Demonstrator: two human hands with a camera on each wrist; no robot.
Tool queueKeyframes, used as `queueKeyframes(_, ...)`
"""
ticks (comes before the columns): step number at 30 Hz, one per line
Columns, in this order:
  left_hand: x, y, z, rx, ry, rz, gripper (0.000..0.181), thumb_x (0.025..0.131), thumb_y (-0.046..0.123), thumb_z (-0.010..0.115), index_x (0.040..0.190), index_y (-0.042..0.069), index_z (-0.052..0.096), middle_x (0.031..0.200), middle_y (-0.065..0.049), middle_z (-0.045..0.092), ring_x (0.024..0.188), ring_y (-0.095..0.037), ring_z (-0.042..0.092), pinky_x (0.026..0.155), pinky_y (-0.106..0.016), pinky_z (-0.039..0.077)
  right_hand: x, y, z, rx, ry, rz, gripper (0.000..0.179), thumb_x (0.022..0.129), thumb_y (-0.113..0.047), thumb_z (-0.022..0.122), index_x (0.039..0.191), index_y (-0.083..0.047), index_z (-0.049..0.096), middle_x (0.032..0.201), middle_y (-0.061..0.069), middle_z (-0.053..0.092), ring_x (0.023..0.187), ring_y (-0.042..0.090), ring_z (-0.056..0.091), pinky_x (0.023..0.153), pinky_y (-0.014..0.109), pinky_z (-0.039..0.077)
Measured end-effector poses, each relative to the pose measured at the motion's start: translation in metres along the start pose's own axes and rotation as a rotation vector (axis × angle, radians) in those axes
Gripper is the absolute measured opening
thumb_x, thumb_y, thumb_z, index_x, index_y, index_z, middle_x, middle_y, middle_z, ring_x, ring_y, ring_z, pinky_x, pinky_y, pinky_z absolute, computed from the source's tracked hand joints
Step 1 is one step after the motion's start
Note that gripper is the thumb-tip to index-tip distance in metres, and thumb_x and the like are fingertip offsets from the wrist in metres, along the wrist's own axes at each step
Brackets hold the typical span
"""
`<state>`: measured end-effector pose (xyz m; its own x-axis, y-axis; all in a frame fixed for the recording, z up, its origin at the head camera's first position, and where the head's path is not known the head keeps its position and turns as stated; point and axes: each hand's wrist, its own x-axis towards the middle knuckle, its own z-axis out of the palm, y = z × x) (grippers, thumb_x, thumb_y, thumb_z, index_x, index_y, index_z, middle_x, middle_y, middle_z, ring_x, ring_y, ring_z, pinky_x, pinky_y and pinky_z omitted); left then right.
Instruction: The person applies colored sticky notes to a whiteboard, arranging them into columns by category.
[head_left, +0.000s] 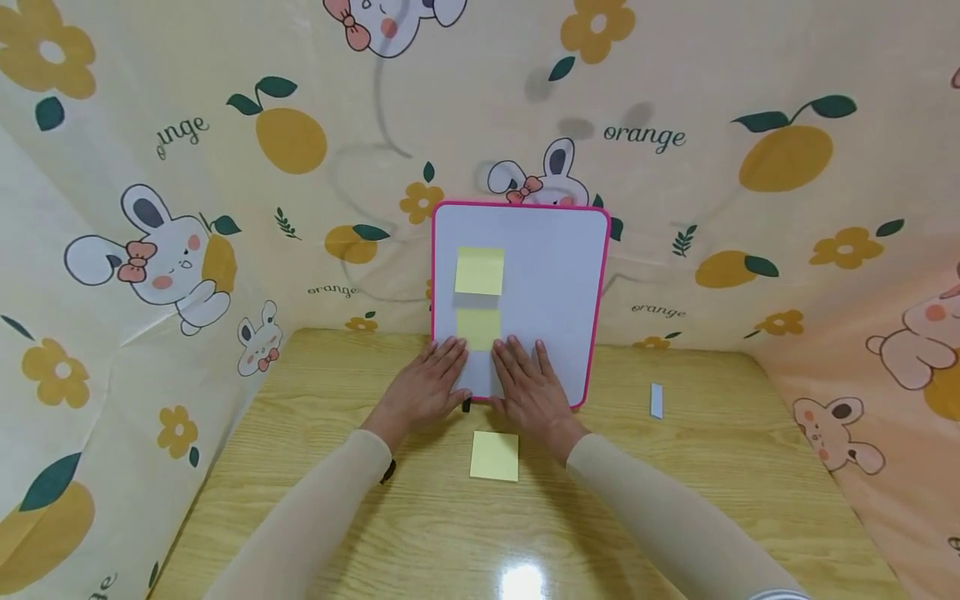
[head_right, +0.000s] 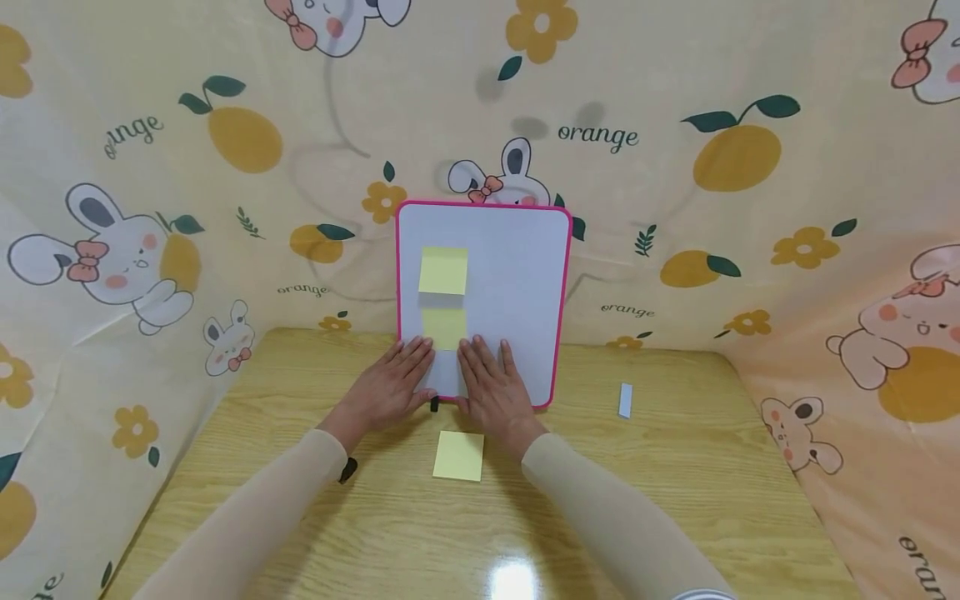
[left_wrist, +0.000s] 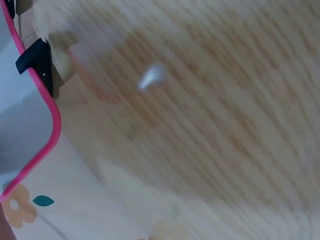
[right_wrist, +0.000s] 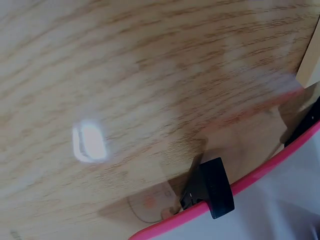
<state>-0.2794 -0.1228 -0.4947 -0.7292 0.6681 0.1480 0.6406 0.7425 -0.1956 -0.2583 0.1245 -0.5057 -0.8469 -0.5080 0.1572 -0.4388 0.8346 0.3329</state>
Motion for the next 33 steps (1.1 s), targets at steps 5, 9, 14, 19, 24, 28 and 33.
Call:
queueKeyframes(5, -0.001, 0.003, 0.000, -0.016, 0.011, -0.007, 0.072, 0.112, 0.050, 0.042, 0.164, 0.000, 0.034, 0.174, -0.015, 0.027, 0.163, -0.031, 0.021, 0.135, -0.047, 0.019, -0.003, 0.001, 0.002, -0.016, 0.037, -0.008, 0.080, 0.109, -0.054, 0.046, 0.169, -0.008, 0.020, 0.178, 0.005, 0.010, 0.166, 0.026, 0.000, 0.134, 0.061, 0.002)
queueKeyframes(9, -0.002, 0.005, 0.000, -0.017, 0.020, -0.014, 0.072, 0.112, 0.050, 0.041, 0.163, 0.000, 0.034, 0.173, -0.015, 0.027, 0.163, -0.030, 0.021, 0.135, -0.046, 0.019, -0.006, 0.002, 0.001, -0.007, 0.050, -0.011, 0.078, 0.109, -0.052, 0.049, 0.168, -0.007, 0.024, 0.177, 0.006, 0.015, 0.166, 0.027, 0.005, 0.134, 0.061, 0.005)
queueKeyframes(14, -0.005, 0.008, 0.002, -0.051, 0.029, -0.037, 0.070, 0.112, 0.048, 0.042, 0.162, -0.001, 0.037, 0.172, -0.015, 0.031, 0.162, -0.030, 0.024, 0.135, -0.046, 0.020, -0.014, 0.003, -0.001, 0.033, 0.072, 0.001, 0.075, 0.109, -0.049, 0.051, 0.166, -0.005, 0.031, 0.176, 0.007, 0.023, 0.166, 0.027, 0.010, 0.134, 0.060, 0.010)
queueKeyframes(19, -0.015, 0.019, 0.002, -0.184, 0.031, -0.091, 0.067, 0.112, 0.044, 0.045, 0.160, -0.003, 0.039, 0.171, -0.017, 0.033, 0.162, -0.033, 0.025, 0.134, -0.049, 0.021, -0.031, 0.005, -0.002, 0.068, 0.112, 0.026, 0.069, 0.109, -0.045, 0.054, 0.162, -0.004, 0.039, 0.171, 0.010, 0.035, 0.163, 0.029, 0.022, 0.132, 0.061, 0.018)
queueKeyframes(24, -0.035, 0.039, 0.000, -0.298, 0.005, -0.143, 0.068, 0.113, 0.045, 0.044, 0.162, -0.002, 0.036, 0.173, -0.018, 0.028, 0.163, -0.033, 0.022, 0.134, -0.049, 0.019, -0.053, 0.003, 0.000, 0.146, 0.119, 0.025, 0.068, 0.106, -0.042, 0.060, 0.160, -0.003, 0.044, 0.167, 0.014, 0.042, 0.159, 0.032, 0.032, 0.131, 0.063, 0.021)
queueKeyframes(28, -0.047, 0.056, -0.002, -0.341, -0.017, -0.152, 0.069, 0.112, 0.046, 0.046, 0.161, -0.002, 0.038, 0.171, -0.018, 0.032, 0.162, -0.033, 0.026, 0.133, -0.050, 0.024, -0.071, 0.000, 0.002, 0.176, 0.098, 0.019, 0.070, 0.105, -0.046, 0.061, 0.158, -0.003, 0.047, 0.165, 0.014, 0.045, 0.156, 0.033, 0.038, 0.129, 0.065, 0.026)
queueKeyframes(33, -0.060, 0.078, -0.002, -0.372, -0.041, -0.134, 0.068, 0.112, 0.044, 0.048, 0.159, -0.003, 0.041, 0.169, -0.020, 0.037, 0.160, -0.035, 0.030, 0.132, -0.049, 0.027, -0.094, -0.008, 0.002, 0.225, 0.044, 0.000, 0.071, 0.105, -0.048, 0.061, 0.156, -0.001, 0.049, 0.163, 0.015, 0.047, 0.154, 0.034, 0.042, 0.126, 0.066, 0.031)
